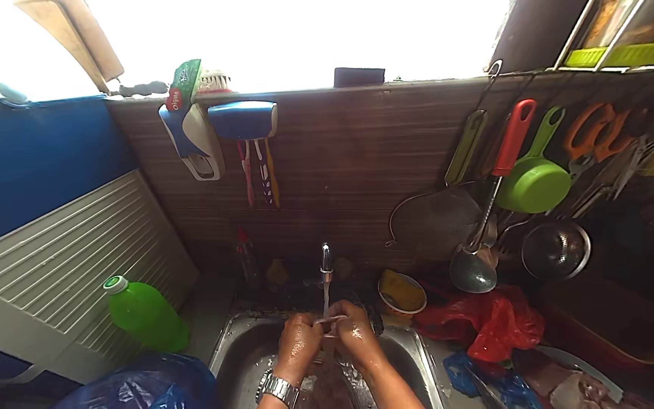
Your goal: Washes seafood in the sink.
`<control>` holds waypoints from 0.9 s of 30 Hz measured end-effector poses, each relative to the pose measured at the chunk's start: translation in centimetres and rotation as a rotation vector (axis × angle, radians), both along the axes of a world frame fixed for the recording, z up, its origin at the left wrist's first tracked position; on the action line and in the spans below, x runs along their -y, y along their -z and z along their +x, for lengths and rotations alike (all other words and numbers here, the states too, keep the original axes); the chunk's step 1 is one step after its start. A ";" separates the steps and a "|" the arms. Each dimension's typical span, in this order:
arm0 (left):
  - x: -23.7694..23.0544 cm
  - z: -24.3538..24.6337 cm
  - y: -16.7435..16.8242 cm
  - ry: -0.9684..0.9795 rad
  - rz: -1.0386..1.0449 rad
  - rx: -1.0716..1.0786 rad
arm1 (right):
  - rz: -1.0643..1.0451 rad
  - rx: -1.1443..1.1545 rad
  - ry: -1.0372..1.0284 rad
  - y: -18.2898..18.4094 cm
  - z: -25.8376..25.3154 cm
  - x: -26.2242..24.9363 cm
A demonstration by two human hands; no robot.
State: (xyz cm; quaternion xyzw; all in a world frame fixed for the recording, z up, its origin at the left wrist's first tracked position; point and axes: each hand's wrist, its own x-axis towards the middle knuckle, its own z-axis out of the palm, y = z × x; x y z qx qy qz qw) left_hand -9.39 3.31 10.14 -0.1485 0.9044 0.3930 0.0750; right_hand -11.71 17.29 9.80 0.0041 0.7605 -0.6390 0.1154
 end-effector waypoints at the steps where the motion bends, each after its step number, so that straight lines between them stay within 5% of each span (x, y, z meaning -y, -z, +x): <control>1: 0.0 -0.2 -0.2 -0.006 0.009 -0.001 | -0.161 0.058 0.013 -0.6 0.1 0.0; 5: 0.4 -0.8 -0.4 0.000 0.100 -0.011 | -0.609 0.281 0.024 -2.1 0.0 -0.3; 11: 0.9 -1.7 0.0 -0.095 0.338 0.067 | -0.860 0.268 -0.146 -2.1 0.6 -0.9; 13: 0.7 -1.9 -0.1 -0.122 0.322 -0.007 | -0.679 0.225 -0.124 -2.1 0.6 -0.4; 16: -0.2 -1.1 -1.4 -0.133 0.175 -0.204 | 0.007 0.045 -0.004 -1.6 0.0 1.0; 18: -1.4 -0.2 -1.9 -0.155 0.119 -0.339 | 0.273 0.004 0.027 -1.0 -0.3 1.3; 21: -2.8 0.3 -0.9 -0.252 0.500 -0.504 | 0.392 0.084 -0.061 0.3 -1.0 1.2; 24: -2.5 1.6 -0.5 -0.270 0.936 -0.310 | 0.468 0.127 -0.193 0.7 -1.8 0.5; 27: -0.5 2.2 0.4 -0.101 0.889 -0.037 | 0.531 -0.017 -0.216 -0.3 -1.4 -0.1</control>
